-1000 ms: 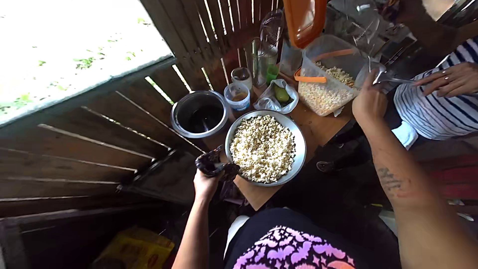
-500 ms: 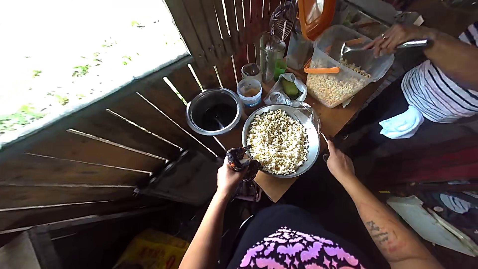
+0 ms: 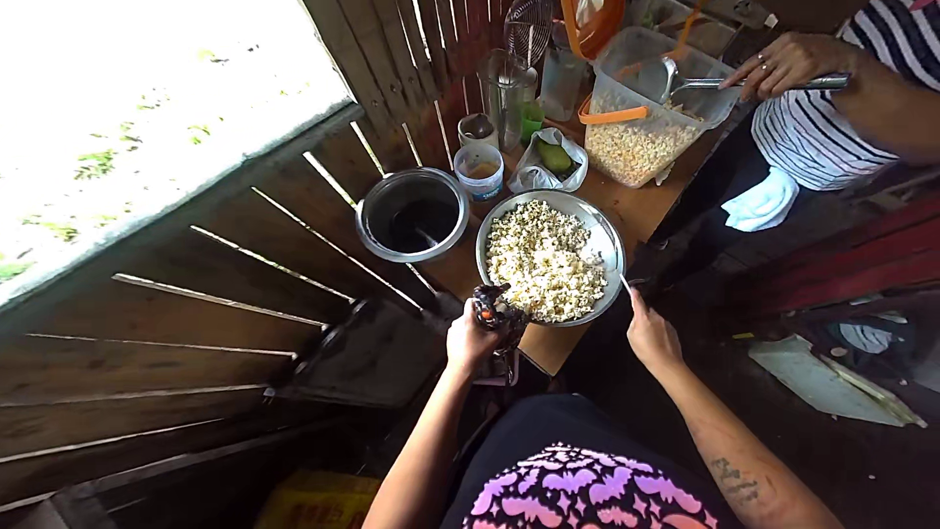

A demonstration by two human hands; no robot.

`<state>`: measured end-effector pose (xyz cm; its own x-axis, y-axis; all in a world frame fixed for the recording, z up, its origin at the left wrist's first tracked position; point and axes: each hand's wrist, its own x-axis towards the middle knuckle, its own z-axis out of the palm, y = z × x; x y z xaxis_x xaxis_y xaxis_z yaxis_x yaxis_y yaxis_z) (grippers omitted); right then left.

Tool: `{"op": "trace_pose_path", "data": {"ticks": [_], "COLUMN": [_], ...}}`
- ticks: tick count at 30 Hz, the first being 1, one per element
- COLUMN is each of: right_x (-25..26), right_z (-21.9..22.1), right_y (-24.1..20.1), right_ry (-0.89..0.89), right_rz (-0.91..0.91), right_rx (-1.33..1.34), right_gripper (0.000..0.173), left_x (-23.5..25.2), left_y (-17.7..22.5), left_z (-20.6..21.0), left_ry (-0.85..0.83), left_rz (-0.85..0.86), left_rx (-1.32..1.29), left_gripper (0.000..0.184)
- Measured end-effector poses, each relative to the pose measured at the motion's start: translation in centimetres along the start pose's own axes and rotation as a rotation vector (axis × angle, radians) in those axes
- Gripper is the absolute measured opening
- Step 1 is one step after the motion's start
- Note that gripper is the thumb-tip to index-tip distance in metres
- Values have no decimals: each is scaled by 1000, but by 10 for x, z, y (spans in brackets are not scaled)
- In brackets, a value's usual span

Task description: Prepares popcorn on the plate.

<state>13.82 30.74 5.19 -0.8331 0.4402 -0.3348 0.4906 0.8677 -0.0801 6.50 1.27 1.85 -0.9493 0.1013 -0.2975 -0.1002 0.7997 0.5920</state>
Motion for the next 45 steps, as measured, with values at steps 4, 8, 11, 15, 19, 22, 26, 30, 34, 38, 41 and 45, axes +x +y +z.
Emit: {"op": "trace_pose_path", "data": {"ticks": [4, 8, 11, 15, 19, 22, 26, 30, 34, 38, 41, 45], "right_x": [14, 1, -25, -48, -40, -27, -23, -44, -26, -5, -26, -25], "right_z": [-6, 7, 15, 34, 48, 53, 55, 51, 62, 79, 69, 71], "right_y": [-9, -23, -44, -71, -88, -88, -76, -77, -91, -80, -69, -86], "right_ry": [-59, -133, -199, -222, -147, -84, -65, -125, -72, -39, -131, -106], "right_rz": [184, 254, 295, 306, 308, 284, 250, 257, 239, 230, 268, 167], "right_rx": [-32, -26, 34, 197, 370, 462, 498, 561, 640, 771, 872, 841], "right_gripper": [58, 57, 58, 61, 57, 55, 54, 54, 55, 58, 55, 55], "left_x": [-3, -11, -16, -13, -11, -12, -12, -10, -10, -9, -7, -13], "left_y": [5, 14, 20, 25, 30, 34, 34, 34, 35, 36, 37, 27], "left_z": [-2, -2, -3, -5, -7, -6, -7, -9, -9, -8, -10, -14], "left_ry": [-95, -162, -186, -282, -351, -380, -385, -387, -405, -415, -410, -374], "left_rz": [52, 56, 85, 138, 174, 194, 202, 202, 205, 198, 198, 190], "left_rx": [96, 147, 193, 251, 296, 341, 337, 325, 329, 331, 327, 322], "left_gripper": [74, 76, 77, 79, 78, 76, 74, 75, 75, 77, 77, 81]}}
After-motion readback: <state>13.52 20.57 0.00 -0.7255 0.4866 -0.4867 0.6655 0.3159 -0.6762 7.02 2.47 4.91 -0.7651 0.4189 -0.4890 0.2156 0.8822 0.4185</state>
